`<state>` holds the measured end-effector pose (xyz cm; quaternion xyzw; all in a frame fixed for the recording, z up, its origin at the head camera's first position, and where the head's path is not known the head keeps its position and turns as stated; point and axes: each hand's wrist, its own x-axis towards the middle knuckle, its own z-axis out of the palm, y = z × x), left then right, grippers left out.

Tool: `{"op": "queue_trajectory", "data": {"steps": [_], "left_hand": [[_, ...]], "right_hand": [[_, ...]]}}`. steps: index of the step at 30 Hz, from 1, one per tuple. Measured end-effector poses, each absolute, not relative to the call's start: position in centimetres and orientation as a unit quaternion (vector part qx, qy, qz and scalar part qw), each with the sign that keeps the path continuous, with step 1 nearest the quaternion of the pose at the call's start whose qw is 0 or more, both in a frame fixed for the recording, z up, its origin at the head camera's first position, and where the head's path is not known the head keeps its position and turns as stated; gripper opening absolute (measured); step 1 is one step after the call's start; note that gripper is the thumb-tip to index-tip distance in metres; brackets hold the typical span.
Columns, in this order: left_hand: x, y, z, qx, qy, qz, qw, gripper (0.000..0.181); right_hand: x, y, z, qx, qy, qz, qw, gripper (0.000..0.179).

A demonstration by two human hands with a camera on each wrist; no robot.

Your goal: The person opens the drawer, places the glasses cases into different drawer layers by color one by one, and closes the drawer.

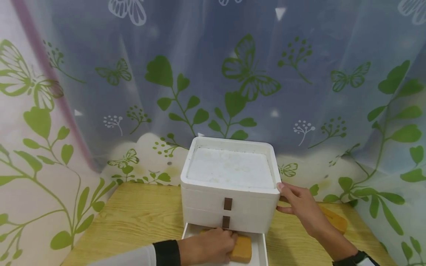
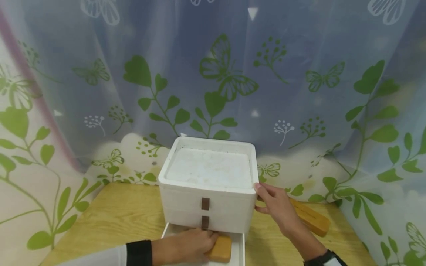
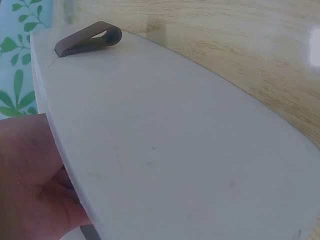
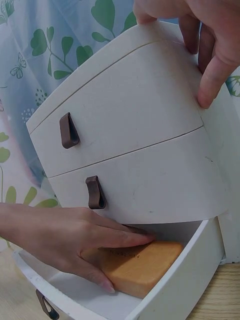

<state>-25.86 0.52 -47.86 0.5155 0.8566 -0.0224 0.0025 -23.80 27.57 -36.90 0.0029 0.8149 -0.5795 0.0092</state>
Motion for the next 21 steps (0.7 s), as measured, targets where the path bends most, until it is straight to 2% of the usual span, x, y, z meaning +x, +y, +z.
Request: {"op": "queue_trajectory", "data": {"steps": [4, 13, 21], "left_hand": [[-25.9, 0.72, -48.09, 0.519, 0.854, -0.044, -0.008, 0.042], [-25.93, 1.24, -48.51, 0.489, 0.871, -0.058, 0.009, 0.042], [-25.58, 0.29, -48.85, 0.51, 0.858, -0.047, -0.034, 0.048]], "right_hand": [[-23.78, 27.53, -36.82, 0.005, 0.816, -0.577, 0.008, 0.071], [-23.66, 27.42, -36.57, 0.004, 0.822, -0.57, 0.006, 0.072], [-23.55, 27.36, -36.7, 0.003, 0.816, -0.577, 0.007, 0.071]]}}
